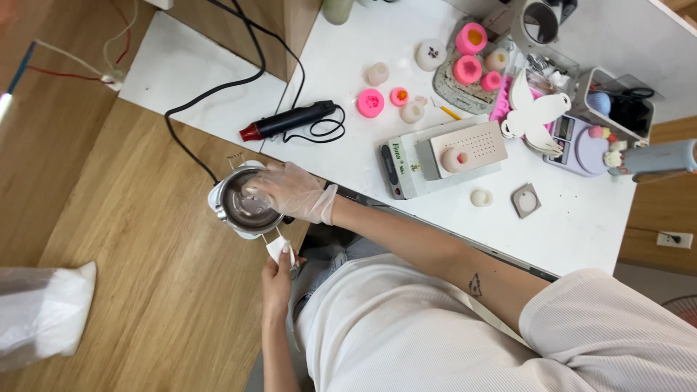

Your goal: Melting wax pellets in an electric melting pot and stirring the mixture.

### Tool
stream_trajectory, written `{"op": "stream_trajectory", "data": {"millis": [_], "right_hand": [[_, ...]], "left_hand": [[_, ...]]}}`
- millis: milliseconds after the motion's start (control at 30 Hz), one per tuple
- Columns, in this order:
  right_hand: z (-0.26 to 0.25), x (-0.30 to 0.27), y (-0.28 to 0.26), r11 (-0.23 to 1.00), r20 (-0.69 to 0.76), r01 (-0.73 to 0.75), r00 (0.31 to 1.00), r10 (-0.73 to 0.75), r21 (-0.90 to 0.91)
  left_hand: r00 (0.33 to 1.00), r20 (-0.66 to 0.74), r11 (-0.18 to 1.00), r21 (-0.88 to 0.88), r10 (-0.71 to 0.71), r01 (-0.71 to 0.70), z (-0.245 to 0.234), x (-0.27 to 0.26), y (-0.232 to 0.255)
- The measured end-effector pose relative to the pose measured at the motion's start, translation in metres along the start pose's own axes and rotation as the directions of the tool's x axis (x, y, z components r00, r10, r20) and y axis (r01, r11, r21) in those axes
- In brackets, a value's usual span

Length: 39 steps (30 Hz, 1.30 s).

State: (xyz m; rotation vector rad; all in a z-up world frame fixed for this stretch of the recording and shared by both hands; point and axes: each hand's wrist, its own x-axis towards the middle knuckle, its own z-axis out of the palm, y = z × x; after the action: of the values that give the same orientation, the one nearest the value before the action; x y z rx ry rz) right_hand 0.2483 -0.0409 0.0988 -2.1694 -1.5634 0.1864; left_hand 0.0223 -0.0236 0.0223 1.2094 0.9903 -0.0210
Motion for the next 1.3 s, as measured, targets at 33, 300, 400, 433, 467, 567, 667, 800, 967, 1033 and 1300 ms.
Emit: {"op": "stream_trajectory", "data": {"millis": [33, 300, 400, 433, 467, 567, 667, 800, 967, 1033, 1300], "right_hand": [[-0.002, 0.004, 0.000, 1.000, 0.051, -0.006, 0.999, 0.005, 0.024], [-0.013, 0.009, 0.003, 0.993, 0.133, -0.095, 0.987, 0.086, 0.064], [-0.032, 0.012, -0.004, 0.985, 0.084, -0.081, 0.994, 0.069, 0.151], [-0.037, 0.012, -0.003, 0.980, 0.028, -0.092, 0.996, 0.088, 0.179], [-0.041, 0.012, -0.002, 0.973, -0.026, -0.101, 0.994, 0.109, 0.209], [-0.045, 0.011, -0.003, 0.980, -0.099, -0.078, 0.990, 0.098, 0.184], [-0.031, 0.007, 0.005, 0.993, -0.102, -0.036, 0.994, 0.047, 0.109], [-0.030, 0.001, -0.001, 0.994, -0.120, -0.022, 0.992, 0.035, 0.108], [-0.025, -0.004, -0.001, 0.997, -0.059, 0.071, 0.996, -0.071, 0.001], [-0.029, 0.000, -0.006, 0.997, -0.051, 0.074, 0.996, -0.073, 0.001], [-0.029, 0.007, -0.005, 0.993, -0.026, 0.092, 0.995, -0.094, -0.067]], "left_hand": [[1.000, 0.009, 0.999, -0.043, 0.005, -0.004, 0.001, 0.003, -0.003], [0.998, -0.017, 0.986, -0.153, 0.067, -0.069, 0.006, 0.021, -0.028], [0.993, -0.019, 0.982, -0.146, 0.116, -0.118, 0.007, 0.023, -0.026], [0.993, -0.008, 0.982, -0.148, 0.119, -0.119, 0.008, 0.020, -0.023], [0.993, 0.002, 0.981, -0.151, 0.121, -0.120, 0.009, 0.018, -0.019], [0.991, 0.008, 0.979, -0.157, 0.136, -0.133, 0.012, 0.022, -0.024], [0.994, 0.006, 0.974, -0.199, 0.107, -0.104, 0.014, 0.025, -0.022], [0.995, -0.010, 0.977, -0.187, 0.101, -0.101, 0.015, 0.024, -0.017], [0.994, -0.003, 0.966, -0.236, 0.113, -0.110, 0.019, 0.025, -0.024], [0.993, -0.006, 0.967, -0.226, 0.117, -0.116, 0.019, 0.025, -0.025], [0.991, -0.009, 0.969, -0.211, 0.131, -0.130, 0.021, 0.024, -0.022]]}}
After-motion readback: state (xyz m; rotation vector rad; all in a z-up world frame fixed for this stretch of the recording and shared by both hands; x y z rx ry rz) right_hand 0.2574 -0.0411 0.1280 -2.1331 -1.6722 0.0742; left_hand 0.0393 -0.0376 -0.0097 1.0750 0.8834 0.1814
